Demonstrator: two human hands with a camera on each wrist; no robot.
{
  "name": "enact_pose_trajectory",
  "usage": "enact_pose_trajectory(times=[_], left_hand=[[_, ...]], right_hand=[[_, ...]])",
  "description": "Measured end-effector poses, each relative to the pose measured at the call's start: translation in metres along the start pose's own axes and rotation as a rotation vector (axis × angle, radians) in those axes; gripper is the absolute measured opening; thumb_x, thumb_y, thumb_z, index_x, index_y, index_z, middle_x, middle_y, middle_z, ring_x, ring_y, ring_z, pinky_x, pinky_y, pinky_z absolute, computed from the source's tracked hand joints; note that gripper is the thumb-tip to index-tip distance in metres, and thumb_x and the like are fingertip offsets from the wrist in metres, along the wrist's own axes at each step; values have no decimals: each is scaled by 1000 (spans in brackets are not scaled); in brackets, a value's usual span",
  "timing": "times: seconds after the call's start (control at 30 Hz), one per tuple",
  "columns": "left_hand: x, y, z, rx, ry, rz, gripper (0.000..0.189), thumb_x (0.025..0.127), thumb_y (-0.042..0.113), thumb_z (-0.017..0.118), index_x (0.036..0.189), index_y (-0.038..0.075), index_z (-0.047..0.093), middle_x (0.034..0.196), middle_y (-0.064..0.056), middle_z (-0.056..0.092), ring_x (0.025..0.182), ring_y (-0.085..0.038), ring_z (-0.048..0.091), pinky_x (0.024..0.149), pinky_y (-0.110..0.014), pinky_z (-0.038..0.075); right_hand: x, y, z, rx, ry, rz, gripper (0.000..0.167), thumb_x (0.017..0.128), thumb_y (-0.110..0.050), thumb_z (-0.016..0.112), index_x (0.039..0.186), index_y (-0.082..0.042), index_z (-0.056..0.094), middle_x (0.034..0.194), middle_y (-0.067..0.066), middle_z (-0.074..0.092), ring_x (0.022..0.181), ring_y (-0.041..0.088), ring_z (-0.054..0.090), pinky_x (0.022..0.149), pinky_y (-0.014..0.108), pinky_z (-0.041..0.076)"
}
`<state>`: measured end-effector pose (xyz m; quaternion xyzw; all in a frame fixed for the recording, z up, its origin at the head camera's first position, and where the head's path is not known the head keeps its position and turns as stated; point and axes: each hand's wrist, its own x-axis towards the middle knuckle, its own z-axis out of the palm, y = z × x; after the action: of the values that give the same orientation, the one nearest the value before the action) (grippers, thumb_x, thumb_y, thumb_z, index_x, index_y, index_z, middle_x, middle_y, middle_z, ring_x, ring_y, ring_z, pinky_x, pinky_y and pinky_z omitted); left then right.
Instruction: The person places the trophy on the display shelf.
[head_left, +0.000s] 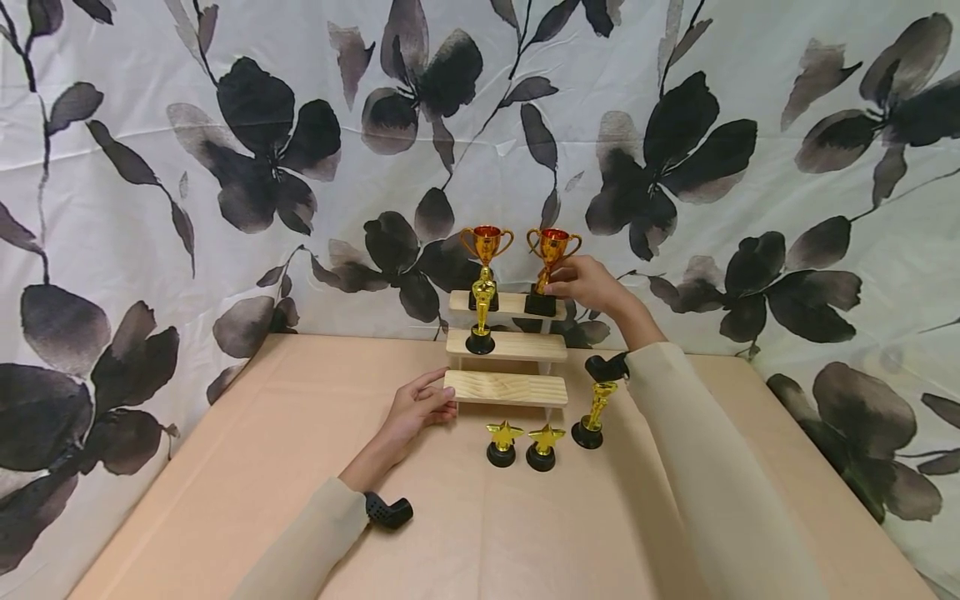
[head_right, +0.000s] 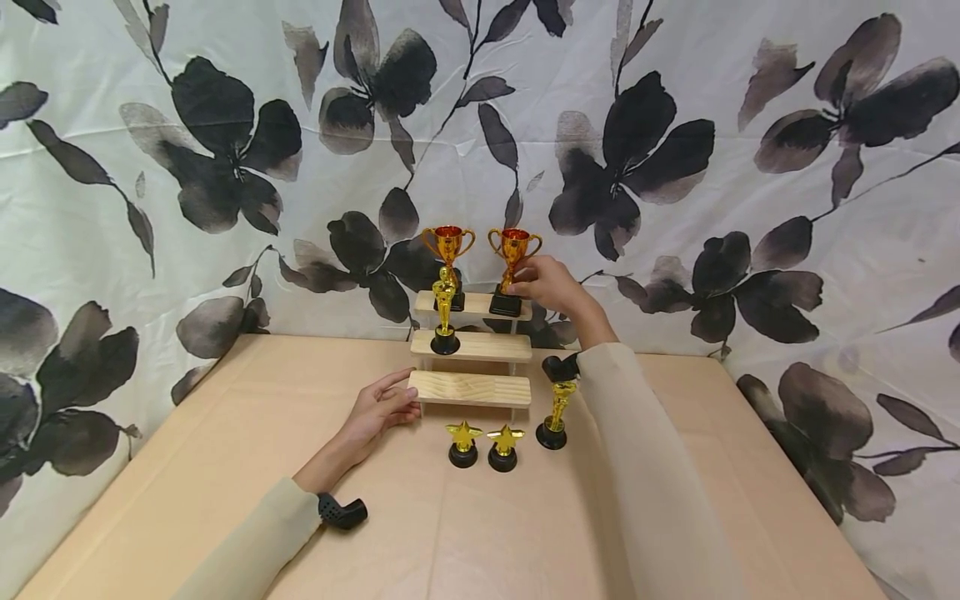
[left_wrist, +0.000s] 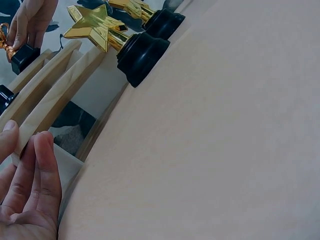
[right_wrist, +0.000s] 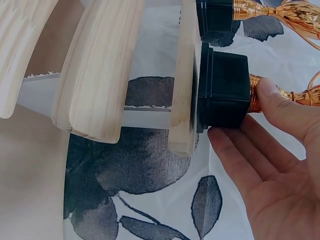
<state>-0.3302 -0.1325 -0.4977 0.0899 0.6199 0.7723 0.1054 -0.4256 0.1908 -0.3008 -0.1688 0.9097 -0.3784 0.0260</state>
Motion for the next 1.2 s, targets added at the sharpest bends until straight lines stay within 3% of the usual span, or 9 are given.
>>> enact_pose_trajectory(times=[0.53, 1.2], left_hand=[[4, 0, 2, 7, 12, 2, 59, 101, 12, 68, 155, 9, 45, 88, 2, 76, 80, -13, 75, 75, -26, 64], [3, -1, 1, 10, 2, 3, 60, 101, 13, 68, 155, 8, 44, 88, 2, 76, 79, -12, 74, 74, -25, 64]], right_hand=[[9, 0, 1, -56, 10, -16, 40, 102, -11, 66, 136, 9, 58, 140, 31, 61, 135, 45, 56, 114, 57, 48], [12, -3, 7, -1, -5, -18, 38, 102, -10, 65, 135, 7, 59, 139, 30, 61, 133, 43, 59, 113, 55, 48]])
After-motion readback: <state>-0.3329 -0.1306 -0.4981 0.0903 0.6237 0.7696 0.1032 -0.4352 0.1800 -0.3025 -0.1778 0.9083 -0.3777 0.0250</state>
